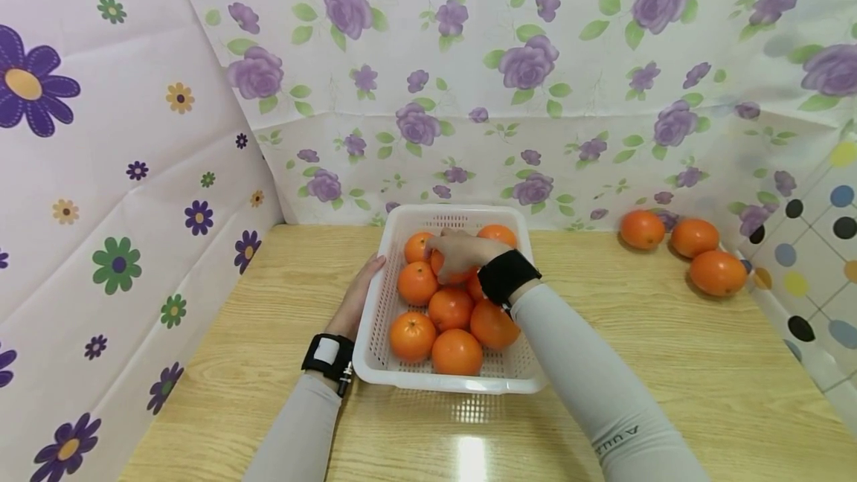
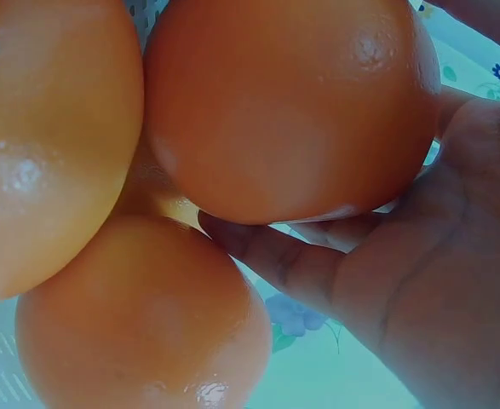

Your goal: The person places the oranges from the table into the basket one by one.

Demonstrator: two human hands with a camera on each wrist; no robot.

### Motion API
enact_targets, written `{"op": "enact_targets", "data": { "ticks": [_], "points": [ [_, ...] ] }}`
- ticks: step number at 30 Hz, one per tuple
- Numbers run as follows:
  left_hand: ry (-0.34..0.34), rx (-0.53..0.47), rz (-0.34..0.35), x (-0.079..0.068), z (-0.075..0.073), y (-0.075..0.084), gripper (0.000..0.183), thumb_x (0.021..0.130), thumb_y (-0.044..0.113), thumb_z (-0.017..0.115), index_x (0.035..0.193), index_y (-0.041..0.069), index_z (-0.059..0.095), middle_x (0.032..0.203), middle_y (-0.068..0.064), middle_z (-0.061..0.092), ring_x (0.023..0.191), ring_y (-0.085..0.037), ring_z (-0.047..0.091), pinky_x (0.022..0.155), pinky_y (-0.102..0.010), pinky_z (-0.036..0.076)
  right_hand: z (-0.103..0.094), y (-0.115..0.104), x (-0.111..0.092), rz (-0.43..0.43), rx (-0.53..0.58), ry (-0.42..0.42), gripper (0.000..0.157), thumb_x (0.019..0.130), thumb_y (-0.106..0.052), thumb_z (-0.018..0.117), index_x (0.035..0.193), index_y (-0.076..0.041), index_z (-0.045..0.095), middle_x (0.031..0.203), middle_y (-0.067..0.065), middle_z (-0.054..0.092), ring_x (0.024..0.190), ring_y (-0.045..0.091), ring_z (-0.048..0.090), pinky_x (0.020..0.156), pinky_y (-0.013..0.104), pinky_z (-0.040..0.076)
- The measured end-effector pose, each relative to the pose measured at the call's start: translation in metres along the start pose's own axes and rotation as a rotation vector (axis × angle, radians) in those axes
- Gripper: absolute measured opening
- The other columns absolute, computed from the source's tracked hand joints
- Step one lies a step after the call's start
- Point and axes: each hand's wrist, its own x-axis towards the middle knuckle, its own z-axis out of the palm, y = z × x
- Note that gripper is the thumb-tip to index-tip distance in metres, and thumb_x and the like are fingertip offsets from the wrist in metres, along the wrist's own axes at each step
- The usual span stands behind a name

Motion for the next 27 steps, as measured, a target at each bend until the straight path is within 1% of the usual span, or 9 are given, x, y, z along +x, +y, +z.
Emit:
{"op": "enact_targets", "data": {
  "ticks": [5, 8, 11, 15, 18, 20, 21, 25, 27],
  "points": [
    [-0.008, -0.006, 0.008, 0.0, -0.001, -0.001, 0.083, 0.102, 0.06, 0.054, 0.168, 0.025, 0.016, 0.17, -0.008, 0.024, 0.15, -0.035, 0.034, 0.118, -0.056, 0.032, 0.0, 0.001, 0.001, -0.022, -0.04, 0.0, 0.049, 0.092, -0.013, 0.071, 0.139, -0.016, 0.059, 0.141, 0.013, 0.048, 0.123, 0.033, 0.046, 0.112, 0.053, 0.039],
    [-0.004, -0.003, 0.009, 0.0, -0.001, -0.001, 0.083, 0.102, 0.06, 0.054, 0.168, 0.026, 0.017, 0.169, -0.008, 0.026, 0.149, -0.034, 0.035, 0.118, -0.056, 0.034, 0.0, 0.001, 0.0, -0.023, -0.04, -0.007, 0.049, 0.093, -0.014, 0.071, 0.14, -0.016, 0.059, 0.138, 0.012, 0.047, 0.123, 0.033, 0.044, 0.112, 0.053, 0.038],
    [-0.002, 0.004, 0.009, 0.001, -0.001, -0.001, 0.083, 0.102, 0.061, 0.053, 0.168, 0.026, 0.017, 0.168, -0.008, 0.027, 0.148, -0.034, 0.037, 0.117, -0.055, 0.035, 0.0, 0.001, -0.001, -0.015, -0.026, -0.015, 0.052, 0.094, -0.016, 0.071, 0.144, -0.016, 0.057, 0.145, 0.013, 0.045, 0.129, 0.033, 0.043, 0.115, 0.055, 0.035],
    [-0.011, 0.01, 0.015, 0.001, 0.0, -0.002, 0.08, 0.102, 0.061, 0.052, 0.167, 0.027, 0.02, 0.167, -0.009, 0.03, 0.147, -0.034, 0.039, 0.116, -0.055, 0.037, -0.003, 0.001, -0.005, -0.002, 0.029, -0.016, 0.061, 0.095, -0.015, 0.068, 0.153, -0.015, 0.05, 0.158, 0.014, 0.04, 0.134, 0.033, 0.041, 0.119, 0.056, 0.032],
    [-0.016, 0.012, 0.021, 0.001, 0.0, -0.003, 0.079, 0.102, 0.062, 0.052, 0.166, 0.027, 0.022, 0.166, -0.009, 0.032, 0.146, -0.034, 0.04, 0.116, -0.055, 0.037, -0.006, 0.001, -0.011, -0.02, 0.062, 0.007, 0.062, 0.095, -0.015, 0.065, 0.154, -0.014, 0.048, 0.161, 0.014, 0.037, 0.137, 0.033, 0.041, 0.119, 0.056, 0.032],
    [-0.016, 0.015, 0.02, 0.002, -0.001, -0.003, 0.08, 0.102, 0.062, 0.052, 0.167, 0.027, 0.021, 0.167, -0.009, 0.031, 0.146, -0.034, 0.039, 0.116, -0.054, 0.036, -0.01, 0.001, -0.014, -0.036, 0.084, 0.027, 0.059, 0.095, -0.015, 0.066, 0.152, -0.016, 0.051, 0.163, 0.015, 0.034, 0.143, 0.034, 0.037, 0.118, 0.057, 0.032],
    [-0.016, 0.016, 0.02, 0.002, -0.001, -0.003, 0.08, 0.102, 0.061, 0.052, 0.167, 0.026, 0.021, 0.167, -0.009, 0.031, 0.146, -0.034, 0.039, 0.116, -0.054, 0.036, -0.011, 0.001, -0.016, -0.056, 0.08, 0.04, 0.055, 0.096, -0.016, 0.066, 0.15, -0.016, 0.054, 0.162, 0.016, 0.034, 0.143, 0.036, 0.038, 0.117, 0.057, 0.034],
    [-0.019, 0.025, 0.021, 0.001, -0.001, -0.002, 0.079, 0.103, 0.061, 0.051, 0.167, 0.026, 0.021, 0.167, -0.01, 0.031, 0.146, -0.034, 0.039, 0.116, -0.055, 0.037, -0.017, 0.003, -0.02, -0.104, 0.073, 0.081, 0.047, 0.098, -0.017, 0.069, 0.143, -0.017, 0.059, 0.157, 0.018, 0.037, 0.138, 0.038, 0.043, 0.112, 0.057, 0.041],
    [-0.024, 0.026, 0.021, 0.001, -0.001, -0.002, 0.077, 0.103, 0.061, 0.051, 0.166, 0.028, 0.023, 0.166, -0.01, 0.033, 0.145, -0.034, 0.04, 0.115, -0.056, 0.038, -0.019, 0.005, -0.022, -0.133, 0.057, 0.112, 0.045, 0.098, -0.016, 0.067, 0.143, -0.015, 0.059, 0.148, 0.019, 0.043, 0.131, 0.038, 0.049, 0.109, 0.056, 0.044]
  ]
}}
